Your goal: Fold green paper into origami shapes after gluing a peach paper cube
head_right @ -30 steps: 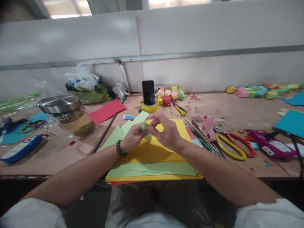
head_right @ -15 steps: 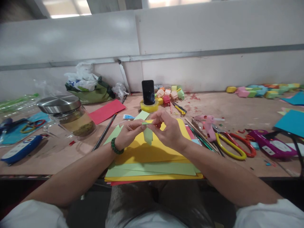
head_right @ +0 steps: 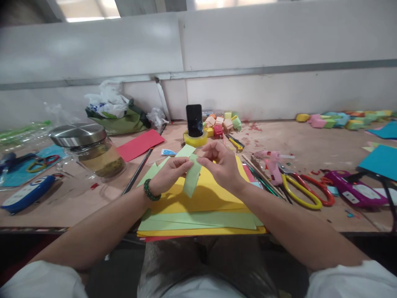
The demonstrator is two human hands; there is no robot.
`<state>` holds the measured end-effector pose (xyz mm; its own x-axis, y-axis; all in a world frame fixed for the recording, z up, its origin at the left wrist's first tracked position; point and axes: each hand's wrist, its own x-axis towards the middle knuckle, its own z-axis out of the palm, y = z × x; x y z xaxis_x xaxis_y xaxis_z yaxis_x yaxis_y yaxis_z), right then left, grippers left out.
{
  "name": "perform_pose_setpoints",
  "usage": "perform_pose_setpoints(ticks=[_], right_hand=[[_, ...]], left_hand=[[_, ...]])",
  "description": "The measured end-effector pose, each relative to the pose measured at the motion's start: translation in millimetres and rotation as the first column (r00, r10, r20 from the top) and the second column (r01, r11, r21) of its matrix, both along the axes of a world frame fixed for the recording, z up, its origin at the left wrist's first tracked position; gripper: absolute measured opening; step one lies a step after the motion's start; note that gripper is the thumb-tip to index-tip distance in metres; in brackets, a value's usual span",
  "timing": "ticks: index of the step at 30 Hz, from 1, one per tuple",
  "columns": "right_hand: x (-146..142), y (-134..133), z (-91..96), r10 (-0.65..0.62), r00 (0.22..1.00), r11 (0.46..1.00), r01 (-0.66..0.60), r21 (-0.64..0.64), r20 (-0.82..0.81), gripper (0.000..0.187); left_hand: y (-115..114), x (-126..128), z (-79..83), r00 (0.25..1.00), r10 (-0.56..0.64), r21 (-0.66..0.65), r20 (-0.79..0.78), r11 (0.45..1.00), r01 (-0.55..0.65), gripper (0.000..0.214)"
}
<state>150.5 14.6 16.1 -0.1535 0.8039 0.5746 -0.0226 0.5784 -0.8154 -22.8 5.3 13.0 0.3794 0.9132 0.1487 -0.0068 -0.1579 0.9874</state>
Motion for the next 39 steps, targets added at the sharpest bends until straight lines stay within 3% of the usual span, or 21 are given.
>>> perform_pose_setpoints(ticks=[4,10,14,16,19,22,25,29,33,39], right_hand=[[-0.3,9.2,-6.0,-0.017,0.998,0.998,0.014,-0.062,-0.053,0.03],[0.2,20.2,-14.8,-0.071,0.997,0.987,0.065,-0.145,-0.036,0.029],[3.9,32.6,-23.6,-0.072,0.992,0.964,0.095,-0.248,0.101,0.03],[6.2,37.0,-28.0,-0.059,0.972,0.954,0.122,-0.273,0.228,0.028],[8.9,39.8,-32.7,-0.089,0.894,0.955,0.202,-0.217,0.439,0.019],[10.2,40.4,-33.8,-0.135,0.745,0.944,0.297,-0.144,0.654,0.012],[10.0,40.7,-31.9,-0.123,0.565,0.928,0.357,-0.107,0.815,0.013],[9.2,40.7,-29.4,-0.116,0.444,0.923,0.379,-0.069,0.889,0.013],[9.4,41.7,-30.4,-0.105,0.413,0.919,0.387,-0.07,0.904,0.015],[11.3,45.1,-30.9,-0.087,0.373,0.916,0.395,-0.073,0.924,0.022]], left_hand=[[2.8,-1.4,-1.9,0.999,-0.049,-0.038,-0.021,0.998,0.048,0.055],[6.1,1.7,-9.2,0.998,0.035,-0.074,-0.054,0.996,-0.039,0.043],[10.7,3.9,-18.3,0.947,0.146,-0.011,-0.284,0.988,-0.156,0.028],[11.4,4.0,-21.3,0.847,0.215,0.13,-0.487,0.976,-0.173,0.03],[8.1,4.5,-23.2,0.609,0.291,0.33,-0.738,0.943,-0.051,0.042],[2.5,7.4,-24.3,0.368,0.361,0.42,-0.857,0.903,0.093,0.041],[-0.4,10.8,-25.9,0.229,0.427,0.473,-0.875,0.855,0.212,0.039],[-2.0,13.0,-26.2,0.215,0.486,0.531,-0.847,0.786,0.316,0.036],[-7.9,15.5,-23.5,0.25,0.476,0.538,-0.843,0.758,0.37,0.023],[-22.2,20.8,-19.8,0.187,0.448,0.482,-0.874,0.756,0.443,0.019]])
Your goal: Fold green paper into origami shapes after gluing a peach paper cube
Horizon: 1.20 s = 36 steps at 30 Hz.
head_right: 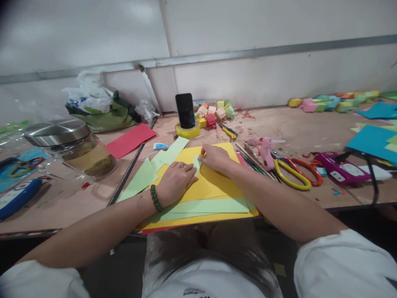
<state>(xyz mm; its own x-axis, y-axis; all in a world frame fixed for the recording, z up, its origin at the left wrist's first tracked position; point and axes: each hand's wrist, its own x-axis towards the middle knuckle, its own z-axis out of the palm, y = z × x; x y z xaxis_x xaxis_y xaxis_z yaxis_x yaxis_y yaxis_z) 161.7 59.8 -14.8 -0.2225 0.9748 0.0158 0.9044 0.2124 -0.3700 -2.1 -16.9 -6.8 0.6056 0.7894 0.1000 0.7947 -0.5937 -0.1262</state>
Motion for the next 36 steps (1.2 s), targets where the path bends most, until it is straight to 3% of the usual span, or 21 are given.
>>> perform_pose_setpoints(ticks=[6,11,17,20,23,27,32,36], right_hand=[[1.9,5.2,0.6,0.035,0.999,0.999,-0.035,-0.002,-0.002,0.015],[-0.5,3.1,0.6,0.068,0.998,0.998,-0.068,0.018,0.003,0.014],[-4.9,-4.7,1.3,0.248,0.969,0.966,-0.247,0.079,-0.005,0.02],[-7.1,-0.3,8.3,0.312,0.95,0.95,-0.312,0.003,-0.002,0.021],[-16.5,8.6,21.7,0.348,0.925,0.936,-0.333,-0.114,0.155,0.045],[-32.0,23.7,38.8,0.408,0.859,0.904,-0.332,-0.271,0.308,0.048],[-27.0,51.1,40.1,0.356,0.924,0.848,-0.256,-0.464,0.142,0.046],[-16.2,68.9,35.5,0.299,0.952,0.837,-0.229,-0.497,0.065,0.047]], left_hand=[[-16.9,1.9,1.6,0.999,0.021,0.048,-0.033,0.999,-0.019,0.02],[-31.2,7.6,7.2,0.992,0.071,-0.023,-0.102,0.997,-0.074,0.018],[-42.3,12.3,5.2,0.986,0.114,-0.036,-0.126,0.992,-0.119,0.027],[-43.7,12.4,3.7,0.987,0.099,-0.036,-0.128,0.994,-0.105,0.026],[-43.3,12.1,3.5,0.987,0.091,-0.04,-0.135,0.994,-0.097,0.027],[-42.6,11.3,2.7,0.989,0.066,-0.05,-0.13,0.996,-0.074,0.027],[-44.2,10.3,3.4,0.992,0.042,-0.075,-0.117,0.996,-0.052,0.025],[-44.5,10.3,4.6,0.993,0.019,-0.109,-0.116,0.994,-0.031,0.025]])
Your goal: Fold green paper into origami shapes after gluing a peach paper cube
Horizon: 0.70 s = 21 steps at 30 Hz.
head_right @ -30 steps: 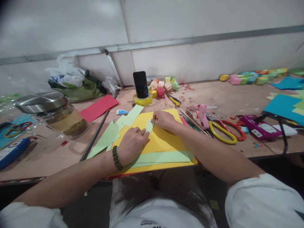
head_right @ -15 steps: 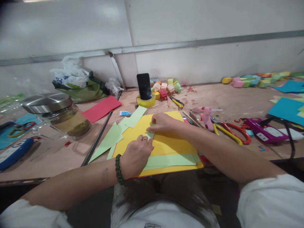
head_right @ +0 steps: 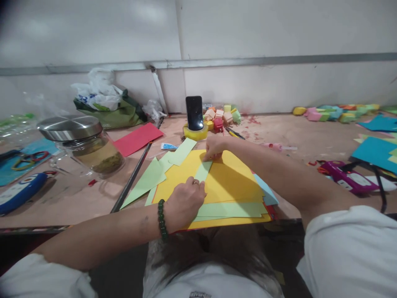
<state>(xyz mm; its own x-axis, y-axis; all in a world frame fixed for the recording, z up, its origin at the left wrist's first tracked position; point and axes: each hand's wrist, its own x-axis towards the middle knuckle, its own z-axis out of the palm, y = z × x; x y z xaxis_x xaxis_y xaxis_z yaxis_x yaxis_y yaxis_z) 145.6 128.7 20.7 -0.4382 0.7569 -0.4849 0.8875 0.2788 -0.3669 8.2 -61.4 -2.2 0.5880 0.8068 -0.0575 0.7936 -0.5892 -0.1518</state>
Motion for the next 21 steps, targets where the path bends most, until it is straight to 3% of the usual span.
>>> perform_pose_setpoints(ticks=[3,8,10,13,15,21], right_hand=[[-1.9,0.0,4.2,0.018,1.0,1.0,-0.018,0.01,0.014,0.044],[-18.5,-23.3,12.2,0.204,0.979,0.948,-0.199,0.247,0.008,0.034],[-23.0,-32.1,9.2,0.262,0.965,0.952,-0.258,0.166,-0.001,0.032],[-22.9,-34.4,1.5,0.176,0.982,0.983,-0.18,-0.048,-0.068,0.031],[-18.8,-27.7,-2.3,0.11,0.988,0.989,-0.12,-0.088,-0.105,0.029],[0.3,0.8,0.9,0.03,0.995,0.999,-0.026,0.043,-0.098,0.031]], left_hand=[[0.6,0.1,-0.3,1.0,-0.003,0.012,0.021,1.0,0.002,0.022],[0.3,-0.7,0.4,1.0,-0.009,0.023,0.027,1.0,0.009,0.024],[0.0,-0.9,0.4,0.999,-0.023,0.038,0.029,0.999,0.022,0.025],[-0.3,-0.8,-1.0,0.999,-0.035,0.058,0.035,0.998,0.033,0.022],[-0.6,-0.5,-2.2,0.999,-0.029,0.052,0.039,0.998,0.027,0.021],[-1.6,0.2,-2.0,0.999,-0.032,0.04,0.038,0.999,0.03,0.023]])
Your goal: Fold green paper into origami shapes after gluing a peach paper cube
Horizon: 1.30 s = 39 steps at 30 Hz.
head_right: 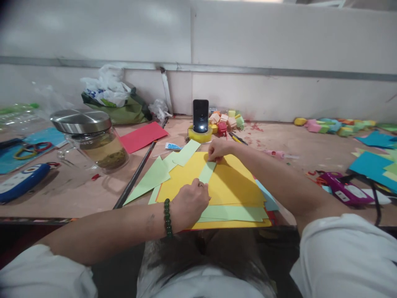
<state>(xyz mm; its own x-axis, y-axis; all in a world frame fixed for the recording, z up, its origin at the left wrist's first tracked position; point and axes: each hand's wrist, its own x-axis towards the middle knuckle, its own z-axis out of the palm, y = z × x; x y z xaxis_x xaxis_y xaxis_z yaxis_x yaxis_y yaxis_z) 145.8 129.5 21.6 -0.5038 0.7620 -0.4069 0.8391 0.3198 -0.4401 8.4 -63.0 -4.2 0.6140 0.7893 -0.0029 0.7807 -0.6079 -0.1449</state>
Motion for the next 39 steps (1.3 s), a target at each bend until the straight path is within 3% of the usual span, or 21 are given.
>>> perform_pose_setpoints(ticks=[5,8,11,14,18,22,25,28,31,35,39], right_hand=[[-3.7,-17.6,15.1,0.068,0.996,0.981,-0.057,0.187,-0.054,0.027],[-15.9,-40.6,14.5,0.213,0.977,0.976,-0.213,0.039,0.002,0.027],[-24.7,-52.0,6.4,0.243,0.969,0.969,-0.241,-0.051,0.05,0.03],[-25.4,-45.2,-0.7,0.204,0.979,0.974,-0.201,-0.108,0.017,0.031],[-14.1,-20.3,-4.9,0.059,0.998,0.986,-0.065,-0.156,-0.038,0.03],[2.3,-2.5,-2.5,-0.014,0.997,0.999,0.01,-0.048,-0.075,0.034],[5.2,-6.8,5.0,-0.026,0.994,0.995,0.035,0.088,-0.104,0.036],[-4.8,-24.3,9.2,0.115,0.985,0.981,-0.092,0.17,-0.132,0.033],[-18.2,-36.7,4.4,0.287,0.957,0.958,-0.285,0.046,-0.051,0.031],[-19.0,-23.1,-6.5,0.105,0.993,0.992,-0.108,-0.057,-0.057,0.033],[1.7,-3.9,-11.3,-0.036,0.996,0.999,0.038,0.017,-0.082,0.043]], left_hand=[[-0.7,-0.7,-0.6,1.0,-0.021,-0.015,0.007,1.0,0.021,0.024],[-1.6,-1.2,-4.2,0.998,-0.056,-0.013,0.026,0.998,0.056,0.023],[-2.3,-0.9,-6.5,0.998,-0.039,0.005,0.051,0.999,0.039,0.023],[-2.4,-0.4,-3.1,0.999,-0.027,-0.037,0.029,0.999,0.029,0.024],[-2.2,-0.8,5.1,1.0,-0.014,-0.1,0.001,0.995,0.014,0.022],[-2.7,-3.2,4.3,1.0,0.024,-0.097,0.016,0.995,-0.022,0.018],[-2.7,-5.1,0.0,0.998,0.035,-0.062,0.045,0.998,-0.032,0.017],[-2.0,-5.9,-1.3,0.999,0.014,-0.059,0.053,0.998,-0.011,0.014],[-1.0,-5.6,1.2,0.999,0.0,-0.096,0.038,0.995,0.004,0.014],[0.4,-5.2,5.9,0.999,-0.016,-0.137,0.033,0.99,0.02,0.014],[4.7,-6.2,9.4,0.995,0.052,-0.122,0.089,0.992,-0.041,0.023]])
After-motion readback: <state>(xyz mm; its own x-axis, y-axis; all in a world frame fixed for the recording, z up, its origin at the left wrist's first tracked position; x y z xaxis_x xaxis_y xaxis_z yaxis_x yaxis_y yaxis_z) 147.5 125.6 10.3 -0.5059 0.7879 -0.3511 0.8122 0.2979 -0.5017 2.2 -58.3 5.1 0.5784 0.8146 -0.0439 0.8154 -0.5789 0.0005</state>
